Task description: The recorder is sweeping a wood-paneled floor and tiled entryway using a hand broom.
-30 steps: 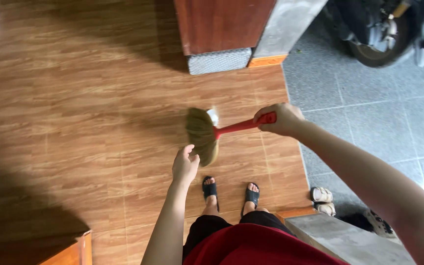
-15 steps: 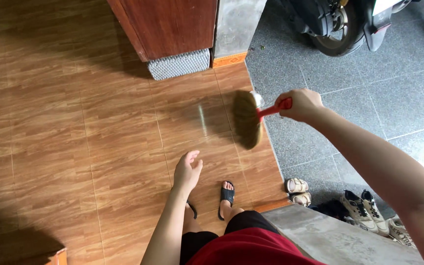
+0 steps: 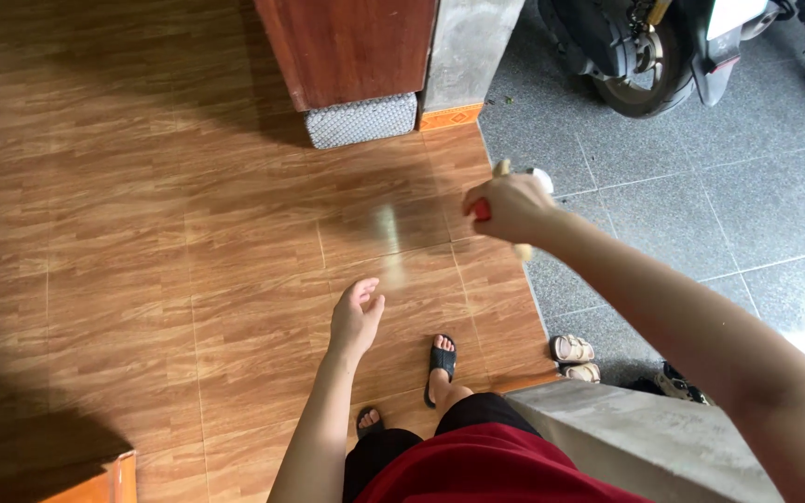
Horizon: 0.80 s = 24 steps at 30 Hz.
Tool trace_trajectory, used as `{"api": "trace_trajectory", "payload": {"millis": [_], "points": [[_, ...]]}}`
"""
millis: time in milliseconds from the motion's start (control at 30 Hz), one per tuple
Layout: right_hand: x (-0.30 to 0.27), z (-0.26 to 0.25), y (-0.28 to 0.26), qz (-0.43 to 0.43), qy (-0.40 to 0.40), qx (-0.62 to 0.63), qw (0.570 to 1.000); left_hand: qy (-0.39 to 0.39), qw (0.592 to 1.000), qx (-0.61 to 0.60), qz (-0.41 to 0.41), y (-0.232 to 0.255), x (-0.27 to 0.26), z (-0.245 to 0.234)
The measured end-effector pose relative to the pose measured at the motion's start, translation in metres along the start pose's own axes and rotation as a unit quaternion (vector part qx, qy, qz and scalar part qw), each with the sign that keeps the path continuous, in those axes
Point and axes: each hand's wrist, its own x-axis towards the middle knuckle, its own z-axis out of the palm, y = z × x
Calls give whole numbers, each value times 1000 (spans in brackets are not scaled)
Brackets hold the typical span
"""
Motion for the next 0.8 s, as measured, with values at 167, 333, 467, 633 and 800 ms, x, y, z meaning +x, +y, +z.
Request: {"api": "trace_trajectory", "payload": {"millis": [167,333,467,633,800], "points": [[-69,-29,-155,-139,56,56,987,53,995,-76,-25,-75,-59,-51],[-113,-23,-264,-298,69,168,937,134,975,-173,-36,-200,-94,-85],[-123,32,-328,-369,24,297,880,194,946,-256,-29,-245,-133,-121],[-126,130,-396,-396,-13,415,819,242,856,-451,-75,-323,-163,-138],[-123,177,-386,-305,-29,404,862,231,944,-139,-193,-266,-212,-149]]}}
